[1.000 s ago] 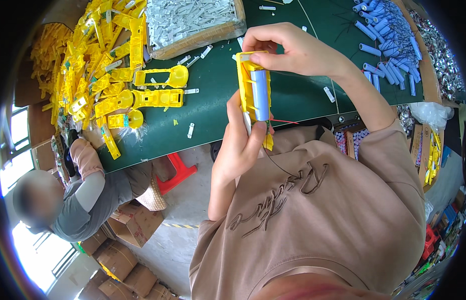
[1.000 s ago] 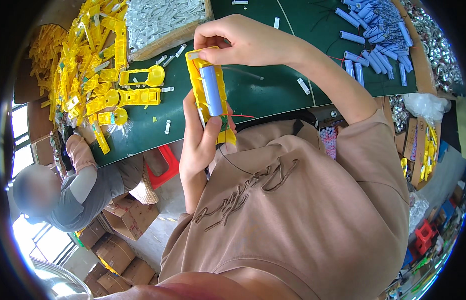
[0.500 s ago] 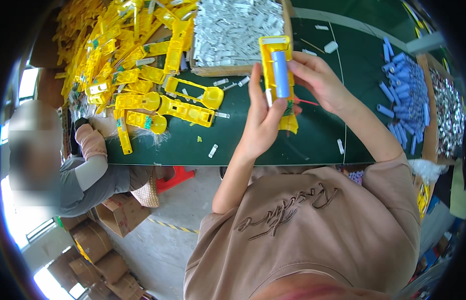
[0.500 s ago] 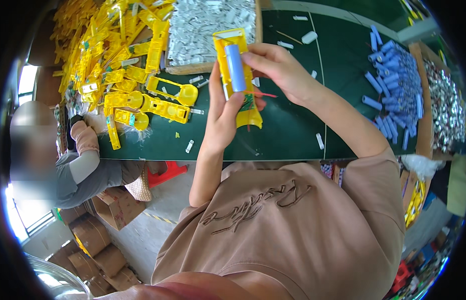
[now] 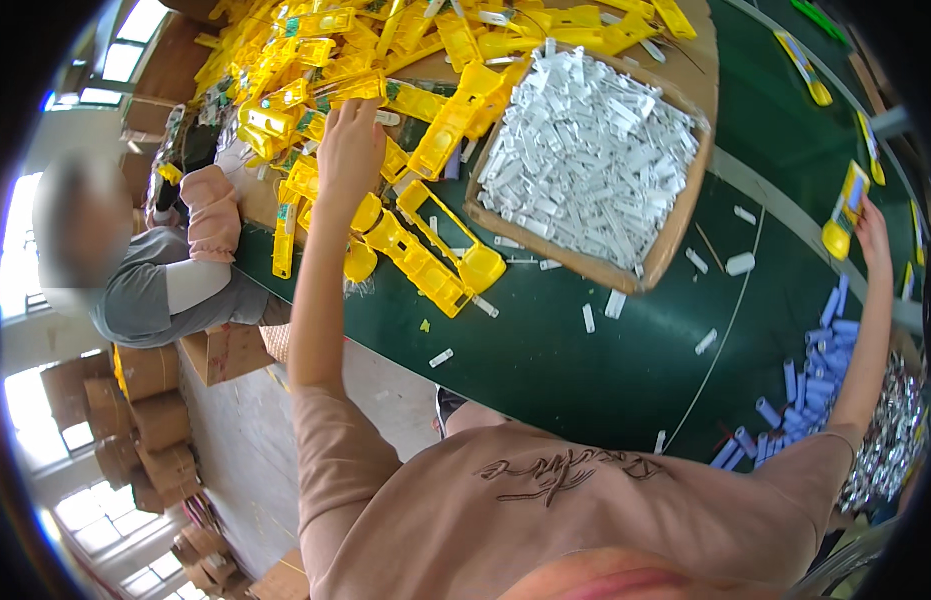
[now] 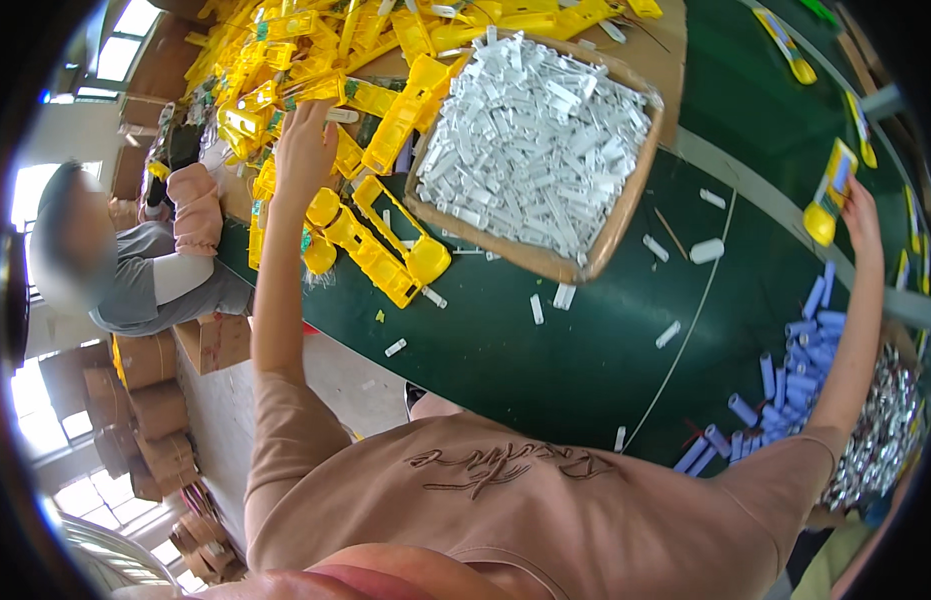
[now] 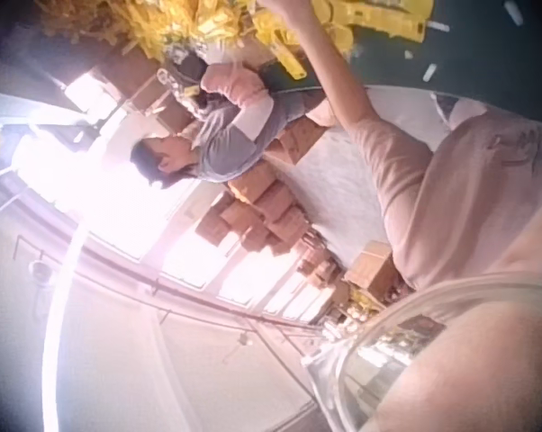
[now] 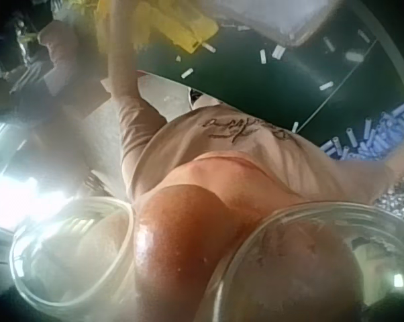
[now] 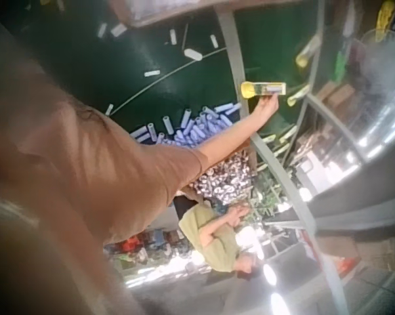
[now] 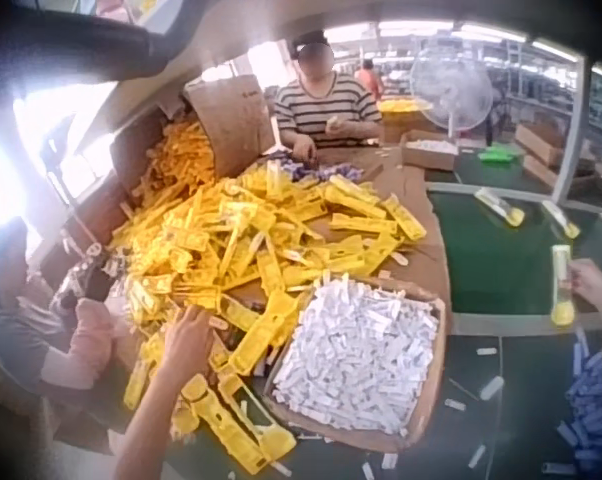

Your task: Assemble a small portable light or flashlight by inserting a battery and internal components into a yellow plastic housing.

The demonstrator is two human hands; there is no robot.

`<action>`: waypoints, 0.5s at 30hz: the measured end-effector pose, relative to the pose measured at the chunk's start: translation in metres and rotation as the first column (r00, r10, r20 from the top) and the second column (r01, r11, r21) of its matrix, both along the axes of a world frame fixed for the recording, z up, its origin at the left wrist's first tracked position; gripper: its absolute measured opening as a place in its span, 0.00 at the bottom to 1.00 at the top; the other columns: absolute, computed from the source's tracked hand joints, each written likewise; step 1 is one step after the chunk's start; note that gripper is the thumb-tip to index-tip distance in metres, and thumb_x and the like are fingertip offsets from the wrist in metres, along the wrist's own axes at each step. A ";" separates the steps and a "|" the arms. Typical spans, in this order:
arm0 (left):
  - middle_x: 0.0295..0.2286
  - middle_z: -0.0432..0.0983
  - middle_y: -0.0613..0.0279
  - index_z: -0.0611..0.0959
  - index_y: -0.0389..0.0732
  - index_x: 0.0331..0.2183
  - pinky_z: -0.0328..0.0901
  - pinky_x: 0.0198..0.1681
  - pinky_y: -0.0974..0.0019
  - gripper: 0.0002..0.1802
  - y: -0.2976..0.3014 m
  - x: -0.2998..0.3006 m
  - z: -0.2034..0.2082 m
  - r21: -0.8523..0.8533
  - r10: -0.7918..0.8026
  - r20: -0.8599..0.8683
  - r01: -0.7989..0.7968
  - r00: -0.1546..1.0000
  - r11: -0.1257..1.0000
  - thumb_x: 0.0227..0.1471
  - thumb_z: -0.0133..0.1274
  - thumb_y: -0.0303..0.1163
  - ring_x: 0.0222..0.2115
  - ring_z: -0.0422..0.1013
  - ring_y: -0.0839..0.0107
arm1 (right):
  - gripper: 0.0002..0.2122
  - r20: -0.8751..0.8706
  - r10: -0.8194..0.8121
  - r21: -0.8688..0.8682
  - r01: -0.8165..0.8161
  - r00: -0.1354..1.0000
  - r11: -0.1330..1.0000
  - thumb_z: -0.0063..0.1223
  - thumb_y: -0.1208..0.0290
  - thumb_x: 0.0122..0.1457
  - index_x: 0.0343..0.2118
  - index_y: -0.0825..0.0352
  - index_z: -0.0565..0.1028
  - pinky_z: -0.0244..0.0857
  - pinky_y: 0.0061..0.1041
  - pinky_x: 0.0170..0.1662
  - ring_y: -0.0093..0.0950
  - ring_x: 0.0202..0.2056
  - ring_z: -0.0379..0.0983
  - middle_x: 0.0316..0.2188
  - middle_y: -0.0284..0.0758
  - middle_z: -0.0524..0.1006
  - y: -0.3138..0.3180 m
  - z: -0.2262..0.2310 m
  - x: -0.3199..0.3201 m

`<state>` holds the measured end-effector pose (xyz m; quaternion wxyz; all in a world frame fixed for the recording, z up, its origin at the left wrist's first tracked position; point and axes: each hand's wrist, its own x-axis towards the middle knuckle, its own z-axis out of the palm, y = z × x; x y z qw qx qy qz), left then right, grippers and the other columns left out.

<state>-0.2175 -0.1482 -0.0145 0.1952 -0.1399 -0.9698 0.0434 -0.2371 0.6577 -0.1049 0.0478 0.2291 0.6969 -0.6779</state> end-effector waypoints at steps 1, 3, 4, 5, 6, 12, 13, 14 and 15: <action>0.35 0.69 0.59 0.71 0.42 0.41 0.64 0.36 0.65 0.18 -0.004 -0.008 -0.002 -0.012 0.014 -0.002 -0.015 1.000 1.000 0.45 0.49 0.30 0.36 0.65 0.63 | 0.13 0.077 -0.043 0.044 0.039 0.996 0.998 0.47 0.61 0.55 0.39 0.64 0.70 0.62 0.17 0.35 0.18 0.33 0.69 0.31 0.28 0.72 0.047 -0.017 -0.004; 0.35 0.68 0.60 0.70 0.44 0.42 0.63 0.38 0.63 0.19 -0.009 -0.025 -0.009 -0.146 -0.014 0.190 0.042 0.982 0.988 0.43 0.50 0.30 0.39 0.64 0.62 | 0.11 0.138 -0.066 0.096 0.053 0.988 0.994 0.47 0.61 0.55 0.35 0.63 0.70 0.63 0.17 0.32 0.19 0.31 0.69 0.28 0.27 0.72 0.142 -0.045 -0.008; 0.35 0.68 0.60 0.70 0.44 0.42 0.63 0.38 0.63 0.19 -0.009 -0.030 -0.009 -0.147 -0.006 0.189 0.034 0.982 0.989 0.43 0.50 0.30 0.39 0.64 0.62 | 0.12 0.197 -0.095 0.106 0.075 0.976 0.992 0.47 0.61 0.55 0.37 0.64 0.70 0.63 0.17 0.34 0.18 0.32 0.69 0.30 0.27 0.72 0.172 -0.049 -0.010; 0.35 0.68 0.60 0.70 0.45 0.43 0.63 0.39 0.63 0.21 -0.008 -0.030 -0.003 -0.193 0.024 0.251 0.026 0.968 0.981 0.43 0.51 0.31 0.39 0.64 0.62 | 0.12 0.185 -0.082 0.096 0.065 0.979 0.993 0.46 0.62 0.55 0.37 0.64 0.70 0.63 0.17 0.34 0.18 0.32 0.69 0.30 0.28 0.73 0.183 -0.059 -0.017; 0.35 0.67 0.61 0.69 0.45 0.44 0.63 0.40 0.63 0.23 -0.007 -0.028 0.005 -0.243 0.060 0.311 0.018 0.949 0.970 0.42 0.51 0.31 0.39 0.64 0.63 | 0.13 0.140 0.000 0.085 -0.012 0.990 0.996 0.47 0.60 0.54 0.37 0.63 0.70 0.62 0.17 0.36 0.19 0.33 0.69 0.31 0.28 0.73 0.190 -0.069 -0.021; 0.34 0.67 0.63 0.71 0.48 0.43 0.63 0.40 0.63 0.22 0.004 -0.066 -0.008 -0.156 -0.100 0.166 0.127 0.981 0.980 0.41 0.53 0.31 0.38 0.65 0.65 | 0.11 0.197 -0.320 0.381 0.228 0.927 0.896 0.42 0.65 0.55 0.34 0.68 0.71 0.60 0.19 0.30 0.22 0.26 0.67 0.25 0.33 0.72 0.283 -0.035 0.019; 0.34 0.67 0.63 0.71 0.48 0.43 0.63 0.40 0.63 0.22 0.012 -0.068 -0.001 -0.202 -0.070 0.184 0.107 0.981 0.973 0.41 0.53 0.31 0.38 0.65 0.65 | 0.12 0.207 -0.336 0.418 0.227 0.919 0.879 0.42 0.66 0.55 0.32 0.70 0.72 0.61 0.22 0.28 0.25 0.25 0.67 0.24 0.35 0.73 0.266 -0.061 0.000; 0.34 0.68 0.63 0.71 0.48 0.43 0.63 0.41 0.63 0.21 0.016 -0.077 -0.006 -0.231 -0.186 0.240 0.242 0.953 0.942 0.42 0.52 0.32 0.39 0.65 0.65 | 0.12 0.183 -0.393 0.502 0.258 0.901 0.826 0.41 0.67 0.54 0.30 0.72 0.72 0.61 0.24 0.27 0.27 0.23 0.67 0.22 0.37 0.73 0.269 -0.045 0.011; 0.34 0.68 0.64 0.71 0.48 0.43 0.62 0.42 0.63 0.20 0.020 -0.081 -0.004 -0.272 -0.271 0.306 0.356 0.913 0.894 0.44 0.50 0.33 0.39 0.65 0.65 | 0.13 0.165 -0.424 0.563 0.268 0.890 0.782 0.40 0.68 0.54 0.28 0.74 0.72 0.62 0.26 0.26 0.29 0.22 0.68 0.20 0.39 0.73 0.247 -0.039 0.005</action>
